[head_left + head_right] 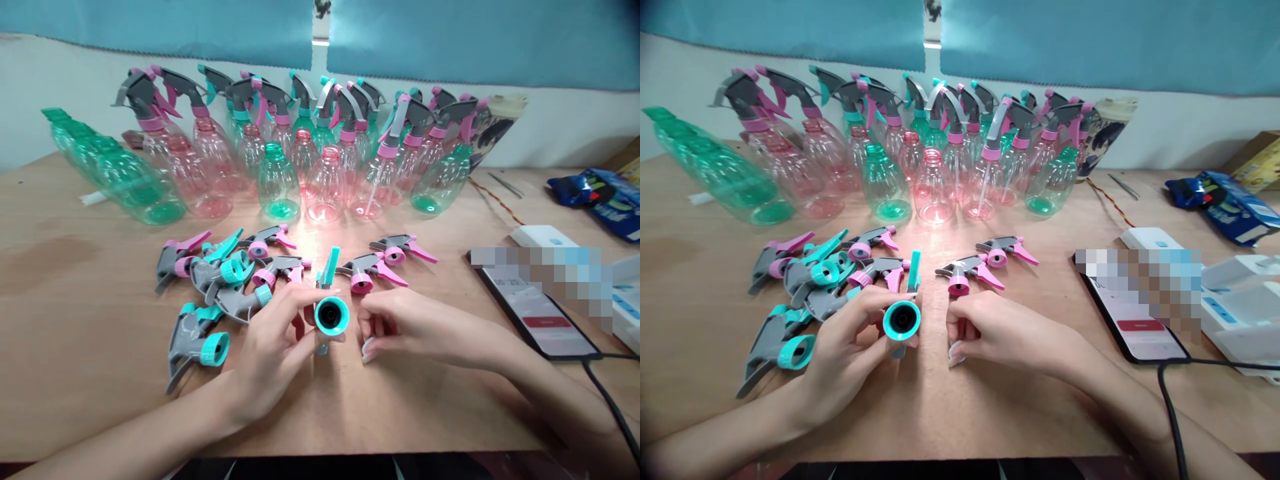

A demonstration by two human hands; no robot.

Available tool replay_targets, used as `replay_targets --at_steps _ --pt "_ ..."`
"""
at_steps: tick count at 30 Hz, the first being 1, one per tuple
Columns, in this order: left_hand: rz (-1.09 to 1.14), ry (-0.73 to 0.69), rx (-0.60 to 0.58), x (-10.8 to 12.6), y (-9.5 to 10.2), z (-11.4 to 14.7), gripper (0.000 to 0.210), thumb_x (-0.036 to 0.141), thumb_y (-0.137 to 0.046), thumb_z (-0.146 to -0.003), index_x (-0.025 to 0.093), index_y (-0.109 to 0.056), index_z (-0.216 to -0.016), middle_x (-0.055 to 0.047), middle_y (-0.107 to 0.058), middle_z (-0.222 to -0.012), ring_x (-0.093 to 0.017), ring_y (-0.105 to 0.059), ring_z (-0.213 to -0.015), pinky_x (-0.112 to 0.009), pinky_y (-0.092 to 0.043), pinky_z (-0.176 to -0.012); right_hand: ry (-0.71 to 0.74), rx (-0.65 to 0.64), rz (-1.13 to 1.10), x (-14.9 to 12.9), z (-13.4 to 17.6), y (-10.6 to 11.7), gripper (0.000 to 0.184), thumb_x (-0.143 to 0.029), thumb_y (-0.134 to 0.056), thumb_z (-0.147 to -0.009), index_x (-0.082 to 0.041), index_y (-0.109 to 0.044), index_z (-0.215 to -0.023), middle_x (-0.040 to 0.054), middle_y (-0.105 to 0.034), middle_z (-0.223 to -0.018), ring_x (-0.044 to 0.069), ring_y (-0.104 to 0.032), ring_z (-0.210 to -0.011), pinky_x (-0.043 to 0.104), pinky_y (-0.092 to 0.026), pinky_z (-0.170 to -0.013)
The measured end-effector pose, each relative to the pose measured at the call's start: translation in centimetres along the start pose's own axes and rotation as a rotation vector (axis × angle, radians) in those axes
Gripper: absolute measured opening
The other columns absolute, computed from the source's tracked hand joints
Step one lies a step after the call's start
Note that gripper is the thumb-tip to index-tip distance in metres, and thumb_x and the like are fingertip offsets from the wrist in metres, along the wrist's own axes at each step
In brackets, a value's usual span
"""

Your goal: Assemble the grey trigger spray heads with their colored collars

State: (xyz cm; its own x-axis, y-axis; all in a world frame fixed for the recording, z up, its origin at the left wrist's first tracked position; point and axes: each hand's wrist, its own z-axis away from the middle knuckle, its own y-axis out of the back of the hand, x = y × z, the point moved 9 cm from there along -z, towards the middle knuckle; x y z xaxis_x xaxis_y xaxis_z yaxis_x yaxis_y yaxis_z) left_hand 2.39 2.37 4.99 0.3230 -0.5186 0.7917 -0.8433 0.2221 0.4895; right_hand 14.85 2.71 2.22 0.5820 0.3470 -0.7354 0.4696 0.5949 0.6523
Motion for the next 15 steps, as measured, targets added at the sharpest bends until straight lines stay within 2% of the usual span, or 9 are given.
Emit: replay_targets --at_steps 2,4,6,9,11,15 --pt "0.018 0.012 -0.011 -0.1 -0.1 0.0 0.022 0.017 -0.057 -0.088 0.026 -0.057 -0.109 -0.002 -0.058 -0.094 -0.014 -0.057 -0.075 -0.025 -0.049 -0.061 -0.016 -0.022 -0.052 -0.1 0.1 0.0 0.009 -0.018 -0.068 -0.08 -0.018 -0.058 -0.081 -0.0034 -0.062 -0.069 0.009 -0.056 -0.059 0.019 -0.041 -0.05" --pt "0.034 0.027 -0.014 -0.2 -0.2 0.0 0.021 0.018 -0.057 -0.088 0.026 -0.058 -0.108 -0.002 -0.058 -0.093 -0.014 -0.058 -0.076 -0.025 -0.049 -0.061 -0.017 0.056 -0.077 -0.5 0.2 1.1 0.009 -0.016 -0.066 -0.081 -0.017 -0.062 -0.089 -0.0017 -0.066 -0.073 0.01 -0.06 -0.062 0.02 -0.046 -0.052" --pt "0.047 0.047 -0.019 -0.3 -0.3 0.0 0.02 0.019 -0.058 -0.088 0.026 -0.059 -0.107 -0.001 -0.058 -0.091 -0.014 -0.058 -0.074 -0.026 -0.049 -0.061 0.034 0.252 -0.078 -1.3 0.8 3.2 0.011 -0.014 -0.064 -0.083 -0.019 -0.066 -0.093 0.0002 -0.069 -0.079 0.011 -0.063 -0.067 0.022 -0.05 -0.057" --pt "0.065 0.095 -0.052 -0.5 -0.6 0.1 0.02 0.022 -0.057 -0.089 0.027 -0.059 -0.108 0.0 -0.058 -0.089 -0.013 -0.057 -0.07 -0.025 -0.048 -0.06 0.181 0.643 -0.02 -3.3 3.1 6.5 0.01 -0.015 -0.065 -0.083 -0.022 -0.07 -0.088 0.0004 -0.072 -0.081 0.014 -0.067 -0.074 0.025 -0.053 -0.061" --pt "0.084 0.132 -0.088 -0.7 -1.0 0.1 0.021 0.022 -0.057 -0.089 0.027 -0.057 -0.11 0.001 -0.059 -0.088 -0.013 -0.057 -0.069 -0.025 -0.048 -0.06 0.298 0.786 0.031 -4.9 4.4 7.0 0.013 -0.013 -0.065 -0.083 -0.023 -0.07 -0.088 0.0007 -0.073 -0.082 0.016 -0.068 -0.077 0.027 -0.055 -0.066" --pt "0.084 0.185 -0.141 -0.9 -1.5 0.2 0.024 0.024 -0.058 -0.088 0.025 -0.055 -0.112 0.001 -0.061 -0.091 -0.013 -0.057 -0.073 -0.025 -0.048 -0.063 0.534 0.781 0.172 -7.6 4.7 5.1 0.02 -0.004 -0.06 -0.083 -0.021 -0.07 -0.091 0.0038 -0.075 -0.085 0.017 -0.068 -0.079 0.033 -0.058 -0.072"
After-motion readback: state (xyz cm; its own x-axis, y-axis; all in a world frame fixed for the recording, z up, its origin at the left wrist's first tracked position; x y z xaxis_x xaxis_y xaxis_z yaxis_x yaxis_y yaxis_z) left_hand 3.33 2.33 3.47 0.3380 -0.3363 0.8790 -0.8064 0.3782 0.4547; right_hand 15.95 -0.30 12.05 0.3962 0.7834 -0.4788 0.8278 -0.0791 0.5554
